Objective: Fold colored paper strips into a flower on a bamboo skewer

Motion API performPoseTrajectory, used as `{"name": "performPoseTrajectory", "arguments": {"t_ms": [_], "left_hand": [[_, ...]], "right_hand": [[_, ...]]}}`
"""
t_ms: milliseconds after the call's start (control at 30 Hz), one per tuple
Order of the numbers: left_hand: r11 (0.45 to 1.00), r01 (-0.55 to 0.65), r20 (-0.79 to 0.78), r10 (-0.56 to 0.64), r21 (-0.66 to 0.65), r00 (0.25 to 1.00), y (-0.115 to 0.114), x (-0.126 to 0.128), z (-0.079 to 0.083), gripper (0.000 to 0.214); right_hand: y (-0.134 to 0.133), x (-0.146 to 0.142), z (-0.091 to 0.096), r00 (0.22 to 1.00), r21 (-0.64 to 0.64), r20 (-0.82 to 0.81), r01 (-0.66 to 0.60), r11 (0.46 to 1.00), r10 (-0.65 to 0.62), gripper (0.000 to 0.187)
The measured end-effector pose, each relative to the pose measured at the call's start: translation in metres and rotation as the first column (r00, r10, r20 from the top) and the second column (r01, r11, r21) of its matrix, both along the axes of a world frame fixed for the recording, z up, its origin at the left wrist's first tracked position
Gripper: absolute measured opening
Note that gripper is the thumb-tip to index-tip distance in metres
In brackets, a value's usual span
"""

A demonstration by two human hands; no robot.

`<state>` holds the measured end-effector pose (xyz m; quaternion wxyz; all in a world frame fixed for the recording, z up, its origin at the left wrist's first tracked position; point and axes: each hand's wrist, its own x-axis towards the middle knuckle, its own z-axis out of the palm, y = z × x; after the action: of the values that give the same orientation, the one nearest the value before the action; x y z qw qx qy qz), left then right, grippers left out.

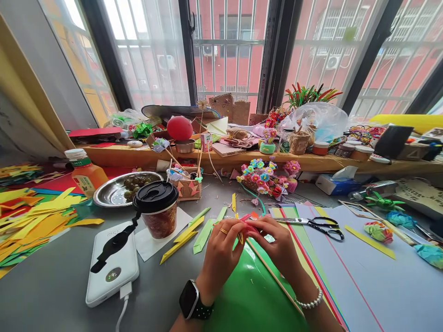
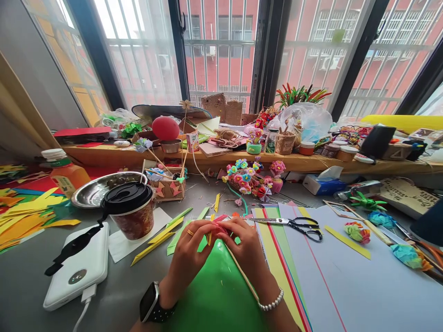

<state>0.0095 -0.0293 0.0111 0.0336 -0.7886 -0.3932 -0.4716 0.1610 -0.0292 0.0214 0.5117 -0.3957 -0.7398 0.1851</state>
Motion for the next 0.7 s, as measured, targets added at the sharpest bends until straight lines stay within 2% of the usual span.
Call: {"name": "performPoseTrajectory", "arguments": {"t_ms": [300, 533, 700], "left_hand": [[1.000, -0.001, 0.060, 0.000, 0.011, 0.998, 0.0005, 0.0002, -0.0012, 0.020], [1.000, -0.002, 0.093, 0.003, -0.011, 0.996, 0.0004, -0.0008, -0.0016, 0.015], [0.997, 0.047, 0.155, -0.036, -0.068, 0.987, 0.0003, 0.0002, -0.0019, 0.011]], "right_hand": [[-0.0004, 0.0020, 0.0022, 0.997, -0.004, -0.009, -0.082, 0.997, 0.082, 0.021], [-0.0008, -0.0005, 0.0023, 0.995, -0.002, -0.028, -0.095, 0.995, 0.095, 0.023], [-0.0018, -0.0001, 0.0025, 0.996, 0.017, -0.026, -0.083, 0.996, 0.084, 0.020]]}}
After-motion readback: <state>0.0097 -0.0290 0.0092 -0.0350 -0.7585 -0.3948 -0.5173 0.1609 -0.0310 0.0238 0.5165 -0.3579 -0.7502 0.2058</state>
